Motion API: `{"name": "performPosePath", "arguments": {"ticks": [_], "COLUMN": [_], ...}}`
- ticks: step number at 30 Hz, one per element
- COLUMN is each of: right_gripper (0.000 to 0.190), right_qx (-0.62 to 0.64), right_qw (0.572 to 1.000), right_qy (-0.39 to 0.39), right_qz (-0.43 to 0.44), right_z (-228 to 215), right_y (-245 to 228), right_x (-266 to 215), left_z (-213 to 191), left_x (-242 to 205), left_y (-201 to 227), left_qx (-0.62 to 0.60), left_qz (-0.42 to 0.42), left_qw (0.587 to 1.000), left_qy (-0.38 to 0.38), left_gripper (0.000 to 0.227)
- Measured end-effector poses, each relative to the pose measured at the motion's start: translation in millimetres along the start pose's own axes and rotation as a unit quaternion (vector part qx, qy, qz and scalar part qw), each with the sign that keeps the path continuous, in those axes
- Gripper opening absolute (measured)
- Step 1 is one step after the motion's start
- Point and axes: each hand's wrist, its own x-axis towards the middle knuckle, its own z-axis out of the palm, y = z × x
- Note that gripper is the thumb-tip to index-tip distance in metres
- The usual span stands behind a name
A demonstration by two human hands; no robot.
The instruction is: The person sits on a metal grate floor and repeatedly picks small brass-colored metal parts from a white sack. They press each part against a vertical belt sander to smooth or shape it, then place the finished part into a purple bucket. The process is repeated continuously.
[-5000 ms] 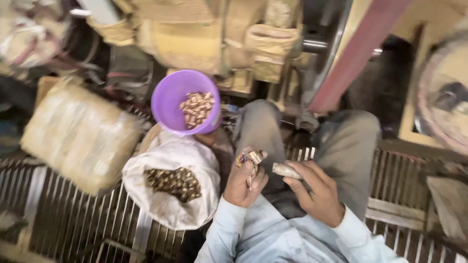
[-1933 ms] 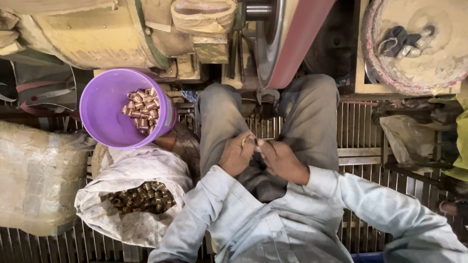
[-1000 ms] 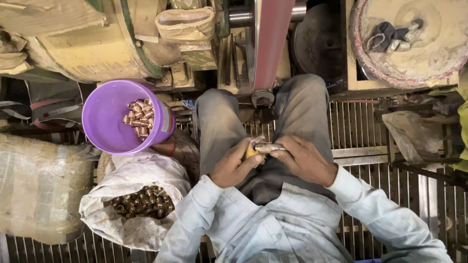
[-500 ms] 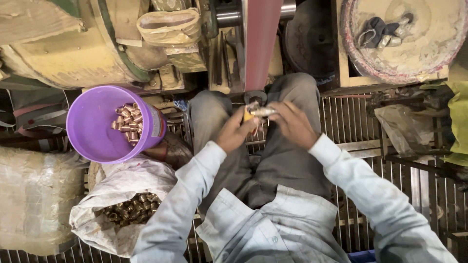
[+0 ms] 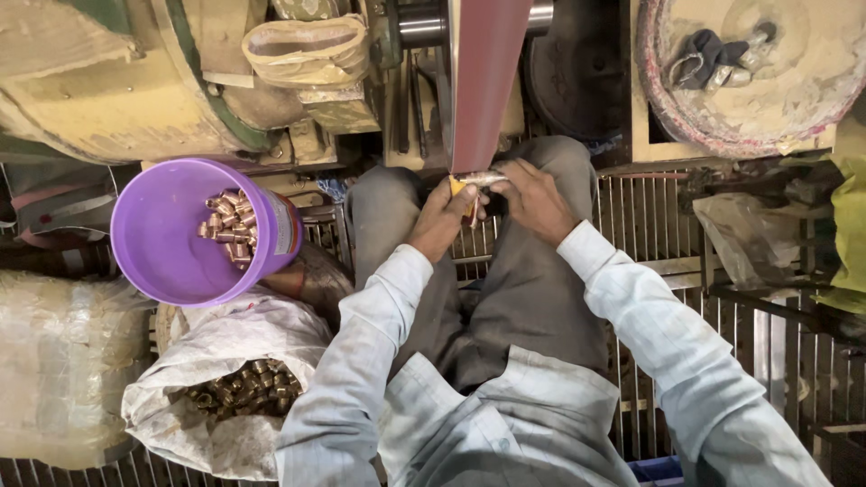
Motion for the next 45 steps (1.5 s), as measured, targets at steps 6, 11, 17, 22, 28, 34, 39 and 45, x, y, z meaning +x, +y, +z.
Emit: {"name": "performPosePath", "arguments": {"ticks": [6, 11, 17, 22, 28, 34, 39, 45], "right_gripper": [0.015, 0.015, 0.012, 0.021, 0.022, 0.019, 0.014, 0.017], "right_qx": [0.027, 0.045, 0.026, -0.022, -0.023, 0.004, 0.022, 0.038], "right_qw": [0.998, 0.997, 0.999, 0.998, 0.999, 1.0, 0.999, 0.99], "right_qy": [-0.036, -0.042, -0.023, 0.038, 0.045, -0.001, -0.032, -0.082], "right_qz": [0.047, 0.043, 0.004, -0.041, -0.016, 0.001, 0.02, 0.11], "right_z": [-3, 0, 5, 5, 6, 0, -3, 0], "right_y": [0, 9, 19, 9, -2, 0, 5, 20], "right_x": [5, 7, 9, -7, -6, 3, 9, 14], "left_z": [-1, -2, -1, 2, 3, 0, -1, 1], "left_x": [6, 11, 9, -3, -5, 3, 4, 4], "left_y": [-6, -11, -6, -1, 1, -4, -6, -3], "left_qx": [-0.025, -0.025, -0.028, -0.034, -0.018, -0.014, -0.013, -0.024], "left_qz": [-0.018, -0.033, -0.027, 0.009, 0.002, -0.014, -0.009, -0.029], "left_qw": [0.999, 0.999, 0.999, 0.999, 1.0, 1.0, 1.0, 0.999], "left_qy": [0.011, 0.022, 0.016, -0.018, 0.001, 0.018, 0.016, 0.02], "left_gripper": [0.024, 0.025, 0.028, 0.028, 0.025, 0.023, 0.023, 0.022]}}
